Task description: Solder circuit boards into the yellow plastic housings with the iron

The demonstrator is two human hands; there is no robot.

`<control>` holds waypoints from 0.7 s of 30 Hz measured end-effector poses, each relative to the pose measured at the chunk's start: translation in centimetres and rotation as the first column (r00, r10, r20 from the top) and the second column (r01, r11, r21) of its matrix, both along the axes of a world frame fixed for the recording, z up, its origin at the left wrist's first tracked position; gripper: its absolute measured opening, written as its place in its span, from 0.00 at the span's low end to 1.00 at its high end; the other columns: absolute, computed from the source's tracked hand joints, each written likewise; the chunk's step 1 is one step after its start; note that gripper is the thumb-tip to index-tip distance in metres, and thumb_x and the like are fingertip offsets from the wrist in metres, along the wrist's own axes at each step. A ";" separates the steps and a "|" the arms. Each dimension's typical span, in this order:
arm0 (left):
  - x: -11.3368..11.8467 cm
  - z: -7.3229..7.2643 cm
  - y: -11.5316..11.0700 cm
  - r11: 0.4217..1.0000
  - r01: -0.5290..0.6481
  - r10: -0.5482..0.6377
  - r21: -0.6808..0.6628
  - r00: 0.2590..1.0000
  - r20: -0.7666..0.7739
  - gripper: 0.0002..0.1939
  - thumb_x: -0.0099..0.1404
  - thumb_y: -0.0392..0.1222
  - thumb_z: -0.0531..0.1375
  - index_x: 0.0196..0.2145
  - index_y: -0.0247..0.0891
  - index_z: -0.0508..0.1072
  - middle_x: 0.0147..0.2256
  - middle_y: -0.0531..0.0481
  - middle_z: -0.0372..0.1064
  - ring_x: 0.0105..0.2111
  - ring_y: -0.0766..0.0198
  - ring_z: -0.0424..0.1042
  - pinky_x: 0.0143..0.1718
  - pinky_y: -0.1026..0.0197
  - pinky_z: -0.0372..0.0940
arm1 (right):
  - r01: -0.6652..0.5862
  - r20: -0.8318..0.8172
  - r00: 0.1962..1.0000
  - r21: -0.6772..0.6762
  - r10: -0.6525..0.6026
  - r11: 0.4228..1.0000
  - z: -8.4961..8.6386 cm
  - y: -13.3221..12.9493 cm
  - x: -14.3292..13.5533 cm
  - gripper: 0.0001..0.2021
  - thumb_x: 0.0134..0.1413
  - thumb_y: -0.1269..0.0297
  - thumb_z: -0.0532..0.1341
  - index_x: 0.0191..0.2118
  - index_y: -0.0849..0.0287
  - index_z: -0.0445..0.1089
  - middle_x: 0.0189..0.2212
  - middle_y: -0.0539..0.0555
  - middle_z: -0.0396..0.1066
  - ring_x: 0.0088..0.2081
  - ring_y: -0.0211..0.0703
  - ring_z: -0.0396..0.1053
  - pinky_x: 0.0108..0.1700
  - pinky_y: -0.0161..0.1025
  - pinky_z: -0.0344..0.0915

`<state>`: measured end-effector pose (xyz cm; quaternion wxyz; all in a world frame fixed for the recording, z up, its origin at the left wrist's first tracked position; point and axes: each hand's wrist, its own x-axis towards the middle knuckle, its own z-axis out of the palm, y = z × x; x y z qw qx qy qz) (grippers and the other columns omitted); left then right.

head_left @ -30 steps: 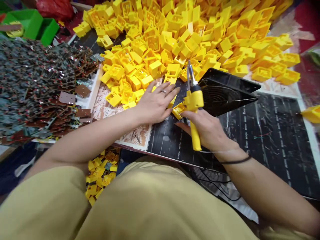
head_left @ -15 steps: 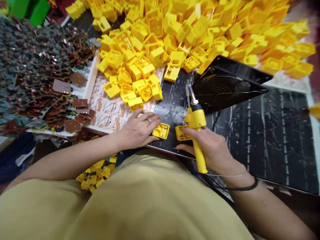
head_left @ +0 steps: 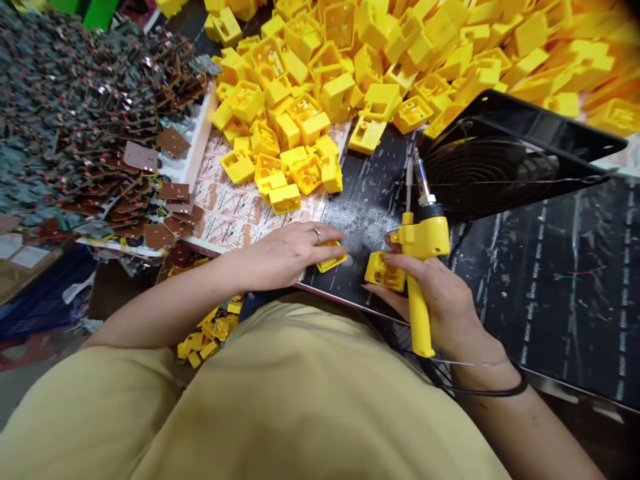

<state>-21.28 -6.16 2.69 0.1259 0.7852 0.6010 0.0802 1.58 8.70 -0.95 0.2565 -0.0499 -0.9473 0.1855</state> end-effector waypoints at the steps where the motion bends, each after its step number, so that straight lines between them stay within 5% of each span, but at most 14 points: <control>1: -0.4 0.1 0.2 0.996 0.091 -0.089 -0.021 0.994 0.064 0.27 0.60 0.24 0.56 0.55 0.41 0.74 0.64 0.41 0.62 0.64 0.51 0.61 0.61 0.50 0.64 | -0.006 0.004 1.000 -0.005 0.006 1.000 0.0 0.0 -0.1 0.22 0.57 0.61 0.67 0.55 0.56 0.63 0.39 0.54 0.74 0.38 0.44 0.74 0.38 0.38 0.71; 3: -0.8 0.4 0.2 0.989 0.148 -0.143 -0.018 0.977 0.159 0.25 0.59 0.23 0.56 0.47 0.46 0.78 0.66 0.48 0.60 0.68 0.53 0.55 0.65 0.48 0.60 | -0.019 0.016 1.000 -0.014 0.019 1.000 -0.2 0.0 -0.2 0.21 0.58 0.61 0.66 0.55 0.55 0.63 0.40 0.54 0.74 0.38 0.44 0.75 0.38 0.39 0.71; 6: -0.3 0.6 -0.6 0.980 -0.178 0.158 0.092 0.967 0.199 0.23 0.64 0.26 0.51 0.46 0.47 0.78 0.61 0.50 0.67 0.62 0.57 0.64 0.62 0.47 0.62 | -0.019 0.023 1.000 -0.020 0.019 1.000 -0.4 0.2 -0.3 0.21 0.59 0.61 0.66 0.56 0.54 0.63 0.39 0.53 0.74 0.38 0.45 0.75 0.38 0.39 0.72; 9: 1.6 0.1 -2.0 0.881 -0.427 0.404 0.203 0.903 0.145 0.23 0.68 0.50 0.56 0.55 0.36 0.74 0.54 0.37 0.71 0.53 0.47 0.71 0.53 0.43 0.68 | -0.020 0.008 1.000 -0.011 0.020 1.000 -0.5 0.2 -0.5 0.23 0.58 0.62 0.66 0.57 0.54 0.62 0.37 0.53 0.74 0.38 0.45 0.75 0.38 0.39 0.72; 11: 3.0 -0.7 -2.4 0.889 -0.408 0.402 0.209 0.913 0.072 0.32 0.64 0.59 0.58 0.55 0.31 0.72 0.49 0.34 0.73 0.48 0.44 0.72 0.47 0.43 0.69 | -0.046 -0.001 0.999 0.006 0.046 0.999 -0.6 0.2 -0.7 0.24 0.58 0.62 0.66 0.58 0.54 0.61 0.38 0.53 0.74 0.38 0.45 0.75 0.38 0.39 0.72; 15: 3.6 -2.0 -2.2 0.931 -0.321 0.296 0.177 0.943 0.151 0.25 0.66 0.44 0.56 0.58 0.31 0.68 0.49 0.41 0.74 0.48 0.54 0.72 0.51 0.52 0.68 | -0.113 0.002 0.994 0.049 0.113 0.992 -0.7 0.5 -0.9 0.24 0.58 0.62 0.66 0.59 0.54 0.62 0.41 0.54 0.75 0.37 0.45 0.75 0.38 0.40 0.72; 17: 2.5 -1.9 -2.0 0.931 -0.293 0.259 0.220 0.951 0.171 0.26 0.67 0.46 0.55 0.59 0.33 0.66 0.54 0.41 0.72 0.52 0.56 0.70 0.55 0.54 0.65 | -0.121 -0.002 0.993 0.062 0.122 0.991 -0.7 0.6 -1.1 0.26 0.57 0.61 0.67 0.59 0.54 0.61 0.41 0.54 0.75 0.40 0.47 0.75 0.43 0.42 0.72; 21: -1.6 -0.9 -1.7 0.790 -0.522 0.557 0.322 0.830 -0.021 0.23 0.68 0.50 0.56 0.58 0.40 0.68 0.61 0.41 0.65 0.60 0.47 0.62 0.60 0.42 0.57 | -0.179 -0.002 0.984 0.054 0.179 0.982 -0.9 0.3 -2.2 0.27 0.55 0.58 0.69 0.58 0.53 0.61 0.43 0.54 0.75 0.49 0.51 0.74 0.54 0.49 0.70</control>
